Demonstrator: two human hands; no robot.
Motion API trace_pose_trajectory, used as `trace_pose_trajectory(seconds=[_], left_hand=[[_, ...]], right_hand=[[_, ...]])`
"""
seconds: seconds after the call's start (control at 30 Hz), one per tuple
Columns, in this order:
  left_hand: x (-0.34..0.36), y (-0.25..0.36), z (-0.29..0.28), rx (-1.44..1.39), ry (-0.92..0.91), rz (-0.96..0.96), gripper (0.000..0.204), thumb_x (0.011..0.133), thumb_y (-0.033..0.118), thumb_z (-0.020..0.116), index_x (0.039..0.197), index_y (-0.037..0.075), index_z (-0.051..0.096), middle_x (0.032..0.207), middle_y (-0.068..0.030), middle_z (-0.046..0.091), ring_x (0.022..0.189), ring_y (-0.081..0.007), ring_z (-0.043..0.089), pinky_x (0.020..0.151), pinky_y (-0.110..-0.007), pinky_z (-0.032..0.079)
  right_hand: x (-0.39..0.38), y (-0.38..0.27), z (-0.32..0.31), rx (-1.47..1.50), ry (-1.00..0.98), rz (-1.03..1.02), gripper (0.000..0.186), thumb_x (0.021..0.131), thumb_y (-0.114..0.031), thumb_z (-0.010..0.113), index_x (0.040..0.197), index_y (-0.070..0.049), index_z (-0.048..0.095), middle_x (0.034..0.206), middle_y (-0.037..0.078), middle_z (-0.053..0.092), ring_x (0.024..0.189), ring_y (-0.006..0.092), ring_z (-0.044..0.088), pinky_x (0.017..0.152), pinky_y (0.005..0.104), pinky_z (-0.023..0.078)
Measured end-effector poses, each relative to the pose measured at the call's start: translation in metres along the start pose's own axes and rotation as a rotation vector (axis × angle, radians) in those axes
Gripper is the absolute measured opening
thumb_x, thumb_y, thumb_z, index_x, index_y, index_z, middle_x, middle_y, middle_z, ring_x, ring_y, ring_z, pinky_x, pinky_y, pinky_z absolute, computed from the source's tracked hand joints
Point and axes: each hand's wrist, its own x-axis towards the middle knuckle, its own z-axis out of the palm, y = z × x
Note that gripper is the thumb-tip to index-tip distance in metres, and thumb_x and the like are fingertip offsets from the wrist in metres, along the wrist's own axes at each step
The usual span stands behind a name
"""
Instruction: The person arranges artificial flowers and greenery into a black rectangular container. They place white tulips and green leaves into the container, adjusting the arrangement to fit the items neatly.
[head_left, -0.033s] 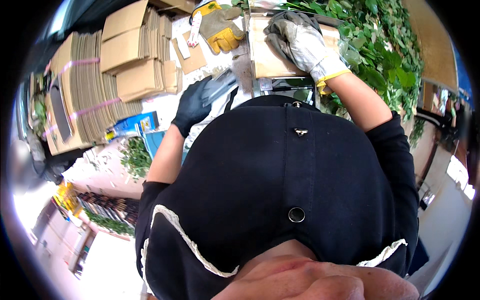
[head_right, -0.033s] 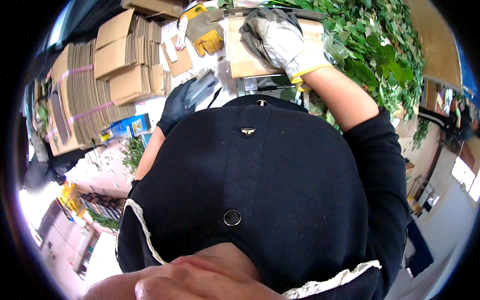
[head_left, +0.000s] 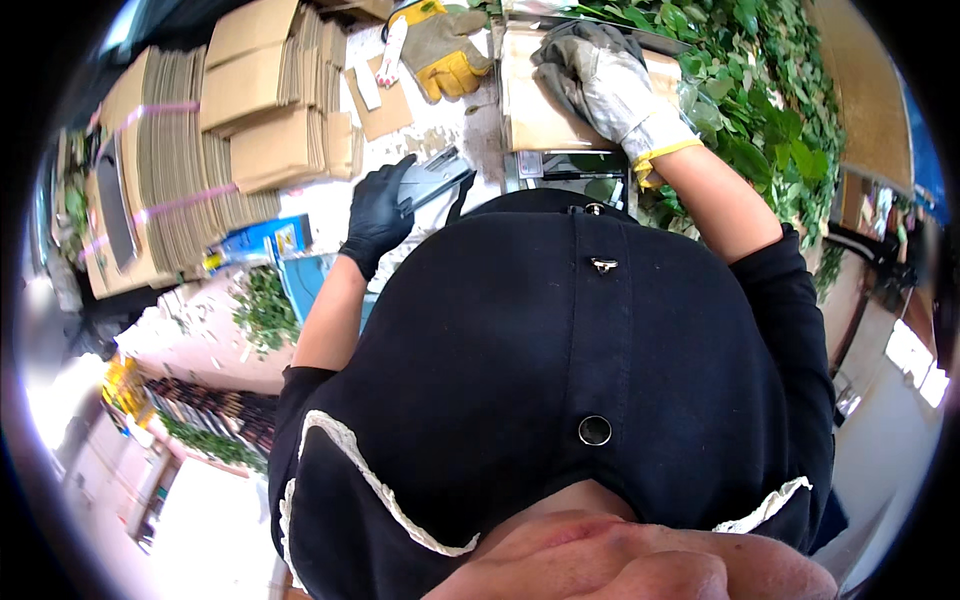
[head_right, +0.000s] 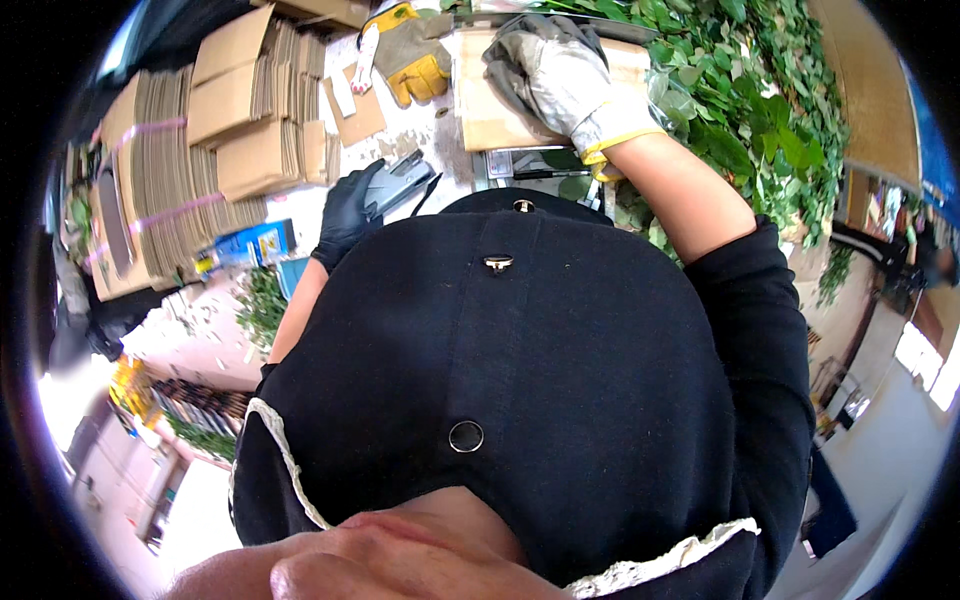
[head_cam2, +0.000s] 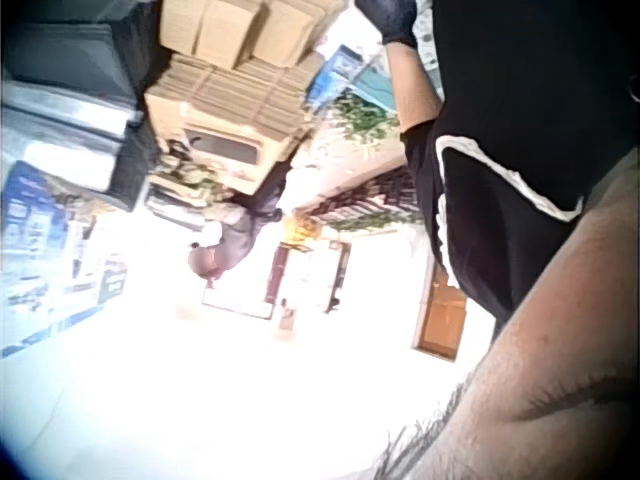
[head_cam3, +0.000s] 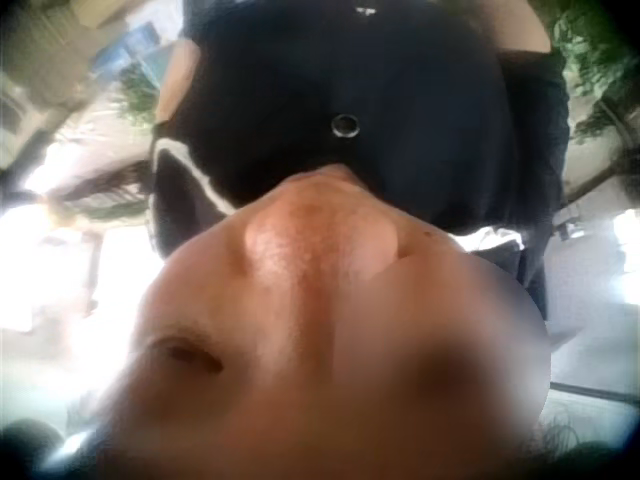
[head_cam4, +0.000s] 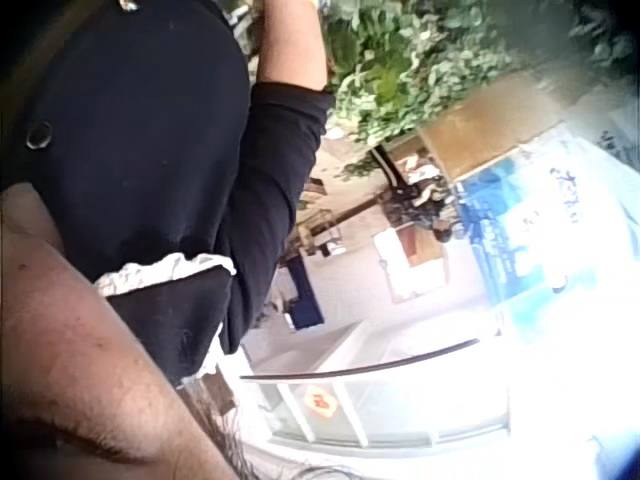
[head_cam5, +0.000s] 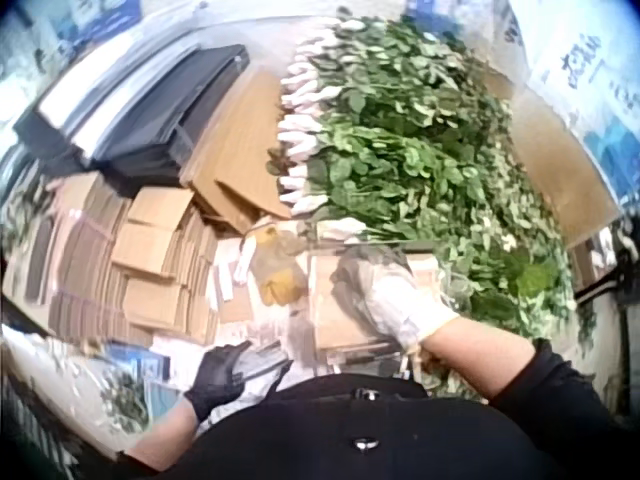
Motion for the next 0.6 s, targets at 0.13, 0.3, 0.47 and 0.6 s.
trace_pose_trajectory(seconds=[0.13,0.3,0.47,0.6], left_hand=[[-0.01,0.026,0.023,0.046,0.23,-0.015,0.065,0.071,0.016,0.07,0.133,0.013,0.05,0.103,-0.0142,0.056,0.096,-0.0344,0.055,0.084,-0.046,0.042],[0.013,0.059,0.036,-0.086,0.141,0.05,0.074,0.072,0.011,0.073,0.14,0.014,0.044,0.12,-0.0171,0.051,0.109,-0.035,0.052,0.093,-0.045,0.041],[0.019,0.049,0.033,0.119,0.302,0.1,0.084,0.069,0.009,0.075,0.144,0.026,0.041,0.147,-0.0167,0.032,0.127,-0.0375,0.04,0.108,-0.046,0.034],[0.02,0.045,0.037,0.027,0.299,0.087,0.085,0.069,0.01,0.075,0.145,0.023,0.04,0.15,-0.0172,0.027,0.13,-0.039,0.035,0.108,-0.046,0.034]], right_hand=[[0.002,-0.012,-0.006,-0.012,0.0,-0.037,0.022,0.087,-0.031,0.064,0.095,-0.011,0.069,0.098,0.013,0.066,0.09,0.0356,0.062,0.08,0.0443,0.049],[-0.003,-0.003,0.001,-0.149,-0.039,-0.031,0.024,0.086,-0.032,0.065,0.095,-0.011,0.069,0.099,0.012,0.066,0.093,0.0333,0.063,0.081,0.0427,0.05],[0.003,-0.03,-0.017,0.081,-0.205,0.251,0.025,0.088,-0.028,0.064,0.1,-0.007,0.066,0.092,0.016,0.067,0.08,0.0376,0.064,0.074,0.0465,0.05],[0.003,-0.029,-0.014,0.024,-0.162,0.196,0.023,0.089,-0.028,0.064,0.099,-0.008,0.066,0.088,0.017,0.068,0.08,0.0375,0.064,0.073,0.0453,0.05]])
